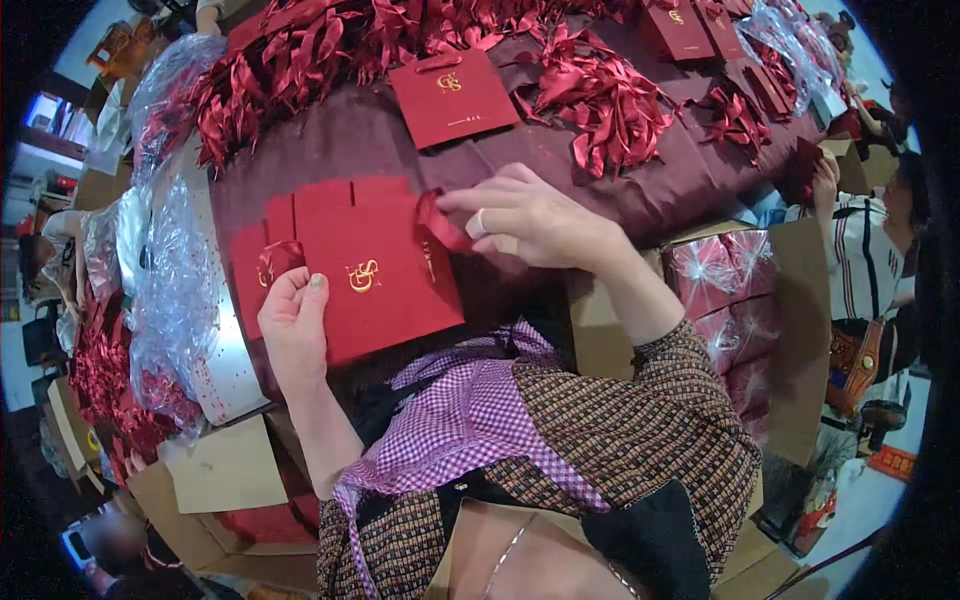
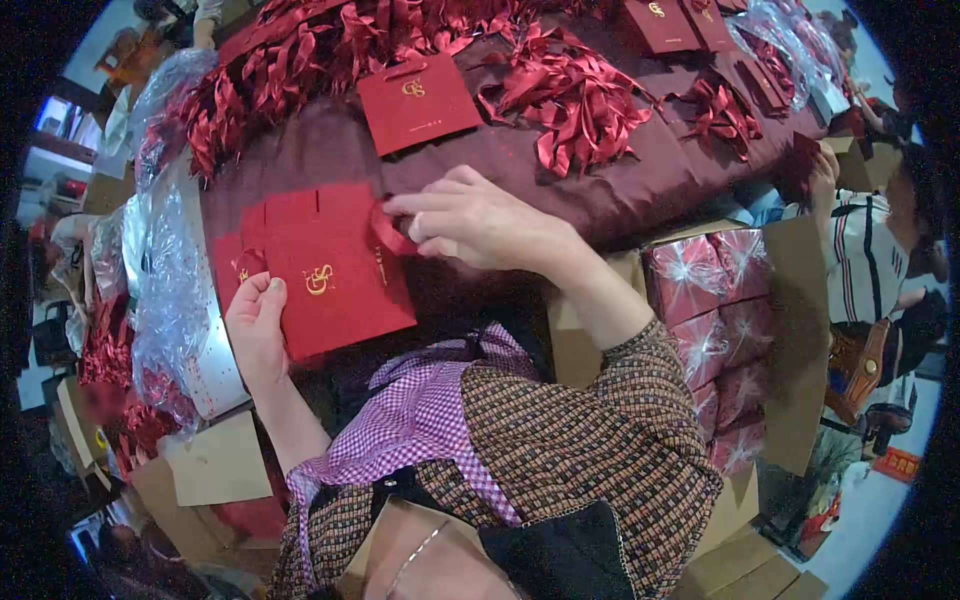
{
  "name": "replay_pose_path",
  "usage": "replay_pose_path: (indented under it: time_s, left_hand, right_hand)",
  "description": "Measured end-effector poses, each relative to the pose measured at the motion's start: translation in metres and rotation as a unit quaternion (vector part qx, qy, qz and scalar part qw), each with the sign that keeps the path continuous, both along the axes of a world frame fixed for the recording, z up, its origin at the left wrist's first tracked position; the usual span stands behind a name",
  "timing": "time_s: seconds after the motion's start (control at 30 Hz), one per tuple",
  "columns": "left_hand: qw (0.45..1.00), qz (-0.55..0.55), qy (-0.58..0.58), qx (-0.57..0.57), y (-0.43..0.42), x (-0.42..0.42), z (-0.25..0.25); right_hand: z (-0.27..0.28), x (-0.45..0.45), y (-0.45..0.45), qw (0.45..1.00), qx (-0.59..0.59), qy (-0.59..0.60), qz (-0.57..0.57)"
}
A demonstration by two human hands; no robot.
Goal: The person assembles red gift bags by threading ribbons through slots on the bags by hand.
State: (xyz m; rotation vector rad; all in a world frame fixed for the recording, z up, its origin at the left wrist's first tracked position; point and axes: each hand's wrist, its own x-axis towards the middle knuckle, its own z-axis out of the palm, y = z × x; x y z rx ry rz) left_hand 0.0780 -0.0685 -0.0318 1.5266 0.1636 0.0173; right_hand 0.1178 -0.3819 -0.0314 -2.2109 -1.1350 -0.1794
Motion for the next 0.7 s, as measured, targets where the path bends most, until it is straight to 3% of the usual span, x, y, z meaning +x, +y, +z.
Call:
replay_pose_path:
  time_s: [0.13, 0.17, 0.2, 0.23, 0.3, 0.37, 0.43, 0.57, 0.67, 0.7]
  left_hand:
    - [0.999, 0.007, -0.007, 0.044, 0.007, -0.005, 0.003]
    - [0.999, 0.010, -0.002, 0.039, 0.008, -0.005, 0.003]
    - [0.999, 0.015, 0.004, 0.041, 0.009, -0.005, 0.000]
    - [0.999, 0.018, 0.007, 0.041, 0.009, -0.004, -0.001]
    - [0.999, -0.002, 0.005, 0.036, 0.010, -0.004, -0.004]
    - [0.998, -0.010, 0.002, 0.063, 0.012, -0.003, -0.008]
    - [0.998, -0.015, 0.016, 0.052, 0.008, -0.003, -0.007]
    - [0.999, -0.020, 0.014, 0.038, 0.001, -0.004, -0.006]
    - [0.999, -0.018, 0.021, 0.032, 0.002, -0.005, -0.009]
    - [0.997, -0.020, 0.014, 0.077, 0.001, -0.005, -0.006]
  right_hand:
    - [-0.002, 0.004, -0.036, 0.989, -0.108, 0.096, 0.009]
    - [-0.003, 0.001, -0.045, 0.982, -0.133, 0.107, -0.080]
    - [0.000, -0.002, -0.053, 0.969, -0.198, 0.036, -0.145]
    - [0.007, 0.001, -0.061, 0.946, -0.258, 0.079, -0.179]
    - [0.003, 0.000, -0.074, 0.922, -0.287, 0.027, -0.260]
    - [0.005, 0.004, -0.075, 0.916, -0.288, -0.006, -0.281]
    - [0.014, 0.008, -0.058, 0.930, -0.180, -0.042, -0.318]
    - [-0.007, 0.027, -0.012, 0.970, 0.015, 0.068, -0.233]
    - [-0.031, 0.030, 0.022, 0.962, -0.030, -0.001, -0.272]
    - [-0.043, 0.035, 0.026, 0.961, -0.039, -0.021, -0.273]
